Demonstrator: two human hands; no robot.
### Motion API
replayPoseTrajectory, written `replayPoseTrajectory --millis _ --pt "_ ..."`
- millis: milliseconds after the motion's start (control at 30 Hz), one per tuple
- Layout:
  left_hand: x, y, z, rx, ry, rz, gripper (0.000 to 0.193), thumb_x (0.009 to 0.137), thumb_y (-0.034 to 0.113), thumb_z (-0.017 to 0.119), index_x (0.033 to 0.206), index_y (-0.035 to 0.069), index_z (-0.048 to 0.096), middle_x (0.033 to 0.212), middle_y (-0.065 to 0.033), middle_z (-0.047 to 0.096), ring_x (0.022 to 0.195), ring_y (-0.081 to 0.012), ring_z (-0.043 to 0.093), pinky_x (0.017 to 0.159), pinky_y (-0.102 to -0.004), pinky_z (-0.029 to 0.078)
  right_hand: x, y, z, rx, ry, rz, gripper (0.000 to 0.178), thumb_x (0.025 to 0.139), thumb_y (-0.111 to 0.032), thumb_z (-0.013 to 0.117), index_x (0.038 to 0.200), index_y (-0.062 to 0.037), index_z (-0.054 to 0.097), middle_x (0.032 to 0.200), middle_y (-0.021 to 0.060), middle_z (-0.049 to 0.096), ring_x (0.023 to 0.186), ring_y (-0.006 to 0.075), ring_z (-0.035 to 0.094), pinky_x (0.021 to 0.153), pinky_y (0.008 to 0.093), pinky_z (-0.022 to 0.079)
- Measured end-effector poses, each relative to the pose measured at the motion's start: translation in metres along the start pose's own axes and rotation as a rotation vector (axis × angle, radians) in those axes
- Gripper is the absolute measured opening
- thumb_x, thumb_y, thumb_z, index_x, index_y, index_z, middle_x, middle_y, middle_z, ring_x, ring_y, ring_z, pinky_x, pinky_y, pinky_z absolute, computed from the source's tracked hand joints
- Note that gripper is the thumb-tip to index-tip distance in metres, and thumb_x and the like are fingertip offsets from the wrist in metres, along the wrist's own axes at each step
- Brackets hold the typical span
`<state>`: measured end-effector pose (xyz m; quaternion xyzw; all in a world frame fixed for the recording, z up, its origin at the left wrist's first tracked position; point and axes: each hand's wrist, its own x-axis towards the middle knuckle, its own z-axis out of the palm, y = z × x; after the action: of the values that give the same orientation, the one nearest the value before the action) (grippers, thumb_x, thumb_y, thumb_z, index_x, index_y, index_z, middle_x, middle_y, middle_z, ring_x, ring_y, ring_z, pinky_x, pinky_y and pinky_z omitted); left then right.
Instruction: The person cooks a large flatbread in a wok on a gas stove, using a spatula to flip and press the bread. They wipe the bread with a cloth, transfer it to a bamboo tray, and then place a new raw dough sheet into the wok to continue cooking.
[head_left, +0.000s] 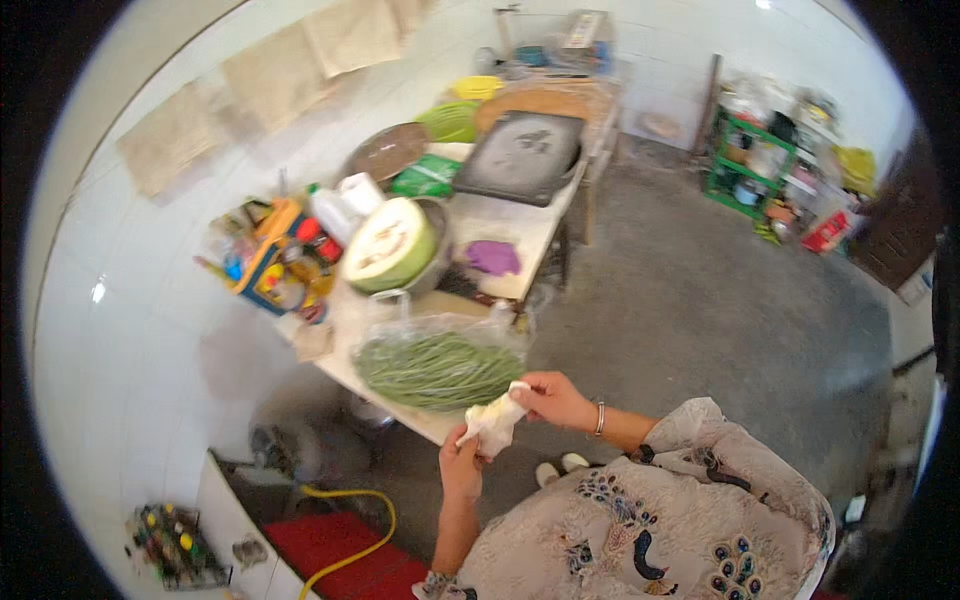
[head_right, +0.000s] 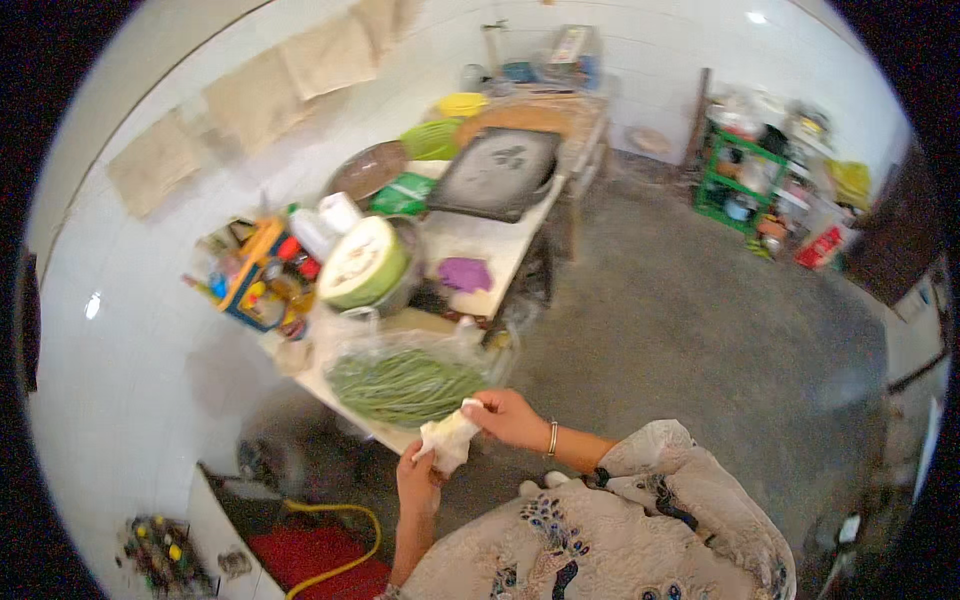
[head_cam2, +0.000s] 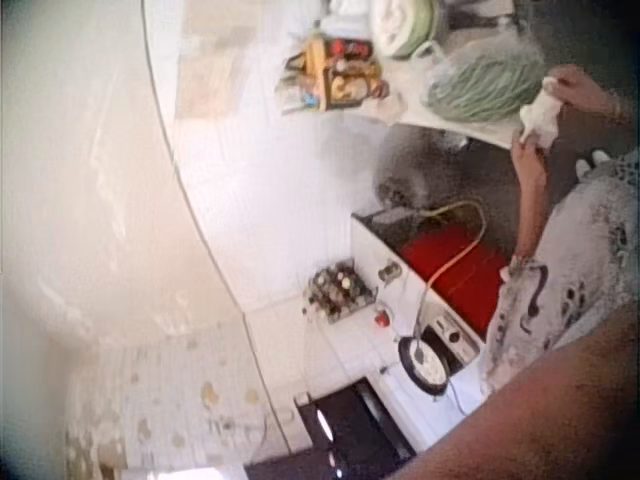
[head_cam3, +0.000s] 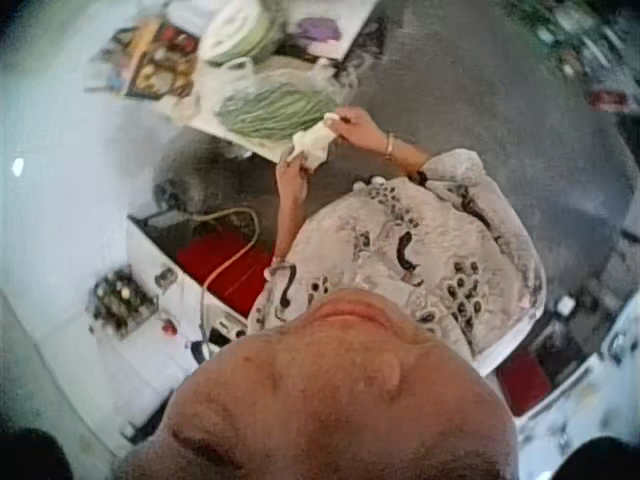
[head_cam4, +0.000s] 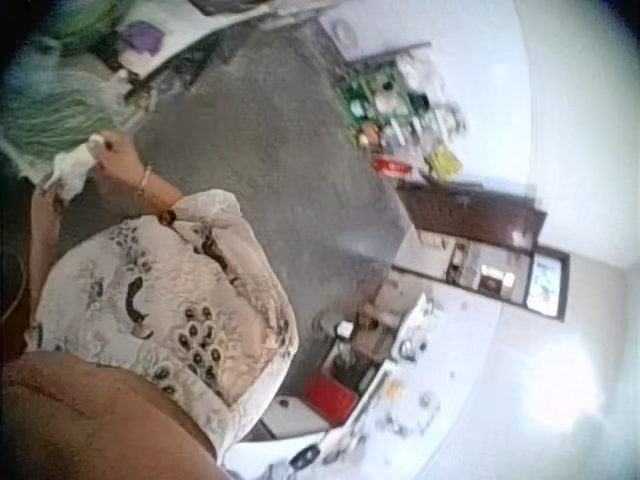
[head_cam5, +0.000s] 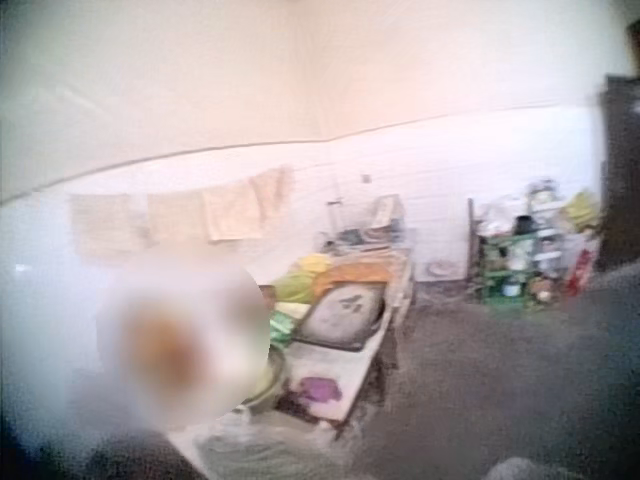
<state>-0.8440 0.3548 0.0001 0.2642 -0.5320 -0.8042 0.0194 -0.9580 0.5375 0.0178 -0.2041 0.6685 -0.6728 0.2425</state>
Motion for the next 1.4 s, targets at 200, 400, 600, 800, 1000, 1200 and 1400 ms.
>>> replayPoseTrajectory --millis 200,400,600,800,1000,1200,1400 --pt "0.074 0.005 0.125 -0.002 -0.345 -0.015 0.033 0.085 0.005 0.048 0.118 0.000 0.049 0.100 -0.0087 0.060 0.075 -0.0136 0.059 0.054 -0.0247 0.046 -0.032 -0.006 -0.102 0.100 0.361 0.106 0.019 0.089 -0.020 0.052 0.093 -0.0028 0.058 0.071 0.0005 0.057 0.054 0.0057 0.051 0.048 0.0204 0.043" --pt "0.141 -0.013 0.223 0.007 -0.607 -0.156 0.037 0.087 0.005 0.046 0.123 0.003 0.048 0.105 -0.0065 0.060 0.075 -0.0110 0.059 0.054 -0.0217 0.046 -0.014 0.003 -0.189 0.267 0.601 -0.024 0.016 0.088 -0.014 0.054 0.098 -0.0029 0.059 0.072 0.0010 0.059 0.053 0.0064 0.052 0.046 0.0208 0.042" --pt "0.213 -0.024 0.357 -0.054 -0.610 -0.222 0.035 0.086 0.004 0.045 0.121 0.003 0.049 0.104 -0.0083 0.060 0.070 -0.0111 0.058 0.054 -0.0207 0.046 0.006 -0.003 -0.341 0.155 0.713 0.031 0.020 0.089 -0.020 0.053 0.089 -0.0019 0.061 0.068 0.0007 0.058 0.051 0.0060 0.051 0.046 0.0212 0.042" --pt "0.280 -0.015 0.447 -0.248 -0.560 -0.243 0.035 0.085 0.002 0.043 0.120 -0.001 0.047 0.103 -0.0116 0.059 0.077 -0.0165 0.060 0.057 -0.0246 0.050 0.079 -0.005 -0.460 0.164 0.560 0.043 0.022 0.090 -0.022 0.053 0.091 -0.0022 0.062 0.069 0.0012 0.059 0.052 0.0061 0.050 0.047 0.0214 0.042" --pt "0.347 0.027 0.454 -0.247 -0.368 -0.177 0.037 0.085 0.001 0.040 0.121 -0.001 0.046 0.107 -0.0136 0.058 0.083 -0.0197 0.060 0.061 -0.0267 0.052 0.197 0.019 -0.518 0.339 0.424 0.128 0.024 0.090 -0.022 0.051 0.092 -0.0008 0.061 0.068 0.0030 0.059 0.052 0.0096 0.052 0.048 0.0246 0.044" --pt "0.427 0.071 0.482 -0.408 -0.249 -0.001 0.035 0.085 -0.002 0.040 0.120 -0.001 0.048 0.109 -0.0159 0.057 0.084 -0.0215 0.061 0.062 -0.0277 0.054 0.367 0.044 -0.607 0.704 0.497 0.256 0.028 0.090 -0.030 0.050 0.095 -0.0027 0.058 0.086 0.0076 0.062 0.076 0.0174 0.058 0.064 0.0293 0.048" --pt "0.482 0.106 0.482 -0.444 0.019 0.151 0.035 0.084 -0.005 0.041 0.118 -0.001 0.049 0.109 -0.0161 0.057 0.087 -0.0237 0.062 0.063 -0.0275 0.055 0.522 0.106 -0.696 0.855 0.438 0.526 0.043 0.090 -0.037 0.047 0.114 -0.0013 0.050 0.102 0.0106 0.058 0.095 0.0271 0.055 0.084 0.0396 0.045"
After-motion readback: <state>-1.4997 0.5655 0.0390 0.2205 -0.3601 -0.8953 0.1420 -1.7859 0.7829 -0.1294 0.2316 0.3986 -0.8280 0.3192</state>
